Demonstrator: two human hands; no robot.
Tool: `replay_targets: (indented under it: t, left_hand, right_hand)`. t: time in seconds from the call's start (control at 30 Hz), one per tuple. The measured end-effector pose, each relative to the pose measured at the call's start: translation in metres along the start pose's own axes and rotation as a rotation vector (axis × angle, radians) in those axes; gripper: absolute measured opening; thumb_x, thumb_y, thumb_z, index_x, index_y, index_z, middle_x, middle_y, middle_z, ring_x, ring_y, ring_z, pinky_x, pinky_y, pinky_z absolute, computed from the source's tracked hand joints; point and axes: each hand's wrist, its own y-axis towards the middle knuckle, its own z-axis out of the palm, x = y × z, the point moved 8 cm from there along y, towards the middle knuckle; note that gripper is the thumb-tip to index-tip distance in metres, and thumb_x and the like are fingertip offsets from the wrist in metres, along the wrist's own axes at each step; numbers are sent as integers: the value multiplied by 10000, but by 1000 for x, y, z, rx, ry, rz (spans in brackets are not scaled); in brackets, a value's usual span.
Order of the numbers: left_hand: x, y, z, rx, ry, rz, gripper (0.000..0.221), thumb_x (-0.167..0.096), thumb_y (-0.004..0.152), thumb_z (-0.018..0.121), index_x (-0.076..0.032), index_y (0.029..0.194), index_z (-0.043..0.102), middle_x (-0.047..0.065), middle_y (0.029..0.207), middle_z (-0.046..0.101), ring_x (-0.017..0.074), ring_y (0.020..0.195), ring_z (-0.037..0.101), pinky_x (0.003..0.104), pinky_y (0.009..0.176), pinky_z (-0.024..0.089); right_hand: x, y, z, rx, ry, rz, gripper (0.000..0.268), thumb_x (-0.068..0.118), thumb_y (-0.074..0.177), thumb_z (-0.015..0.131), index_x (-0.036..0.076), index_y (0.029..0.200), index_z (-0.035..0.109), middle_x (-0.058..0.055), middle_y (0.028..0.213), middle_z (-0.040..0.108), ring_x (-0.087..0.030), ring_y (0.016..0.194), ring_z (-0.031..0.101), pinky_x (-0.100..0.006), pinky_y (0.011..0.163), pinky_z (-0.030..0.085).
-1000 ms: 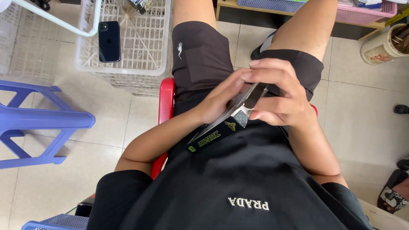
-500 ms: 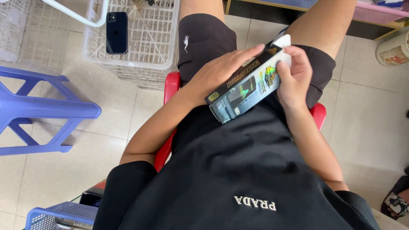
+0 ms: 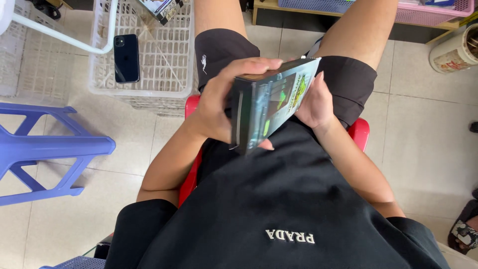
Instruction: Unboxing and inspecting various phone screen protectors in a repair shop environment.
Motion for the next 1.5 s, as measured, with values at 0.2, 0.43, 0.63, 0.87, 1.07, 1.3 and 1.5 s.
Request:
replay_targets:
  t: [0.2, 0.43, 0.63, 0.87, 1.07, 1.3, 1.5]
  left_hand:
    - [23, -18, -60, -206, -215, 33, 1157, -368, 630, 994, -116, 1540, 326, 159, 1518, 491, 210, 1337, 552, 336, 1061, 570]
    - [74, -50, -121, -604, -644, 96, 1133, -519, 731, 883, -56, 1579, 290, 155, 1598, 407, 269, 1476, 447, 472, 1242, 438]
    - [105, -57, -137, -661, -899, 194, 1078, -591, 803, 817, -53, 1575, 289, 113, 1632, 294, 288, 1547, 333, 533, 1250, 367]
    - [187, -166, -196, -731, -598, -221, 936, -172, 857, 844, -77, 1605, 291, 135, 1573, 440, 291, 1475, 444, 438, 1273, 384]
    - [173, -171, -208, -732, 13, -475, 984, -116, 864, 956, -71, 1582, 285, 78, 1469, 481, 217, 1333, 533, 356, 1188, 467]
    - [177, -228, -237, -674, 321, -654, 1035, -269, 870, 1029, -48, 1547, 278, 137, 1437, 541, 253, 1349, 587, 397, 1193, 518]
    - [147, -228, -234, -336, 1208, -881, 1150, -428, 624, 1078, 19, 1464, 431, 235, 1406, 529, 451, 1294, 463, 544, 1044, 435]
  right_hand:
    - [7, 5, -58, 239, -161, -17, 535, 246, 1028, 768, 4, 1455, 554, -115, 1140, 702, -160, 840, 692, -256, 668, 541]
    - [29, 26, -86, 63, -50, -40, 452, 213, 994, 739, -11, 1348, 569, -97, 1089, 708, -115, 752, 647, -191, 543, 471]
    - [21, 42, -83, -34, -320, -52, 376, 210, 1060, 709, -10, 1330, 569, -92, 1049, 681, -123, 784, 631, -234, 596, 492]
    - [-14, 57, -43, -53, -936, -44, 474, 323, 1013, 644, 85, 1330, 385, -59, 1110, 636, -133, 866, 660, -274, 592, 564]
    - [-20, 44, -36, 99, -1344, -118, 405, 235, 1072, 748, 7, 1366, 585, -129, 1218, 696, -170, 1093, 678, -312, 936, 565]
    - [-3, 30, -21, -6, -1133, -188, 368, 167, 965, 773, 9, 1161, 504, -78, 1081, 710, -111, 987, 694, -267, 850, 580]
    - [-3, 29, -45, -143, -1198, -114, 221, 239, 1051, 666, 33, 1077, 592, -24, 938, 695, -70, 818, 633, -237, 699, 533]
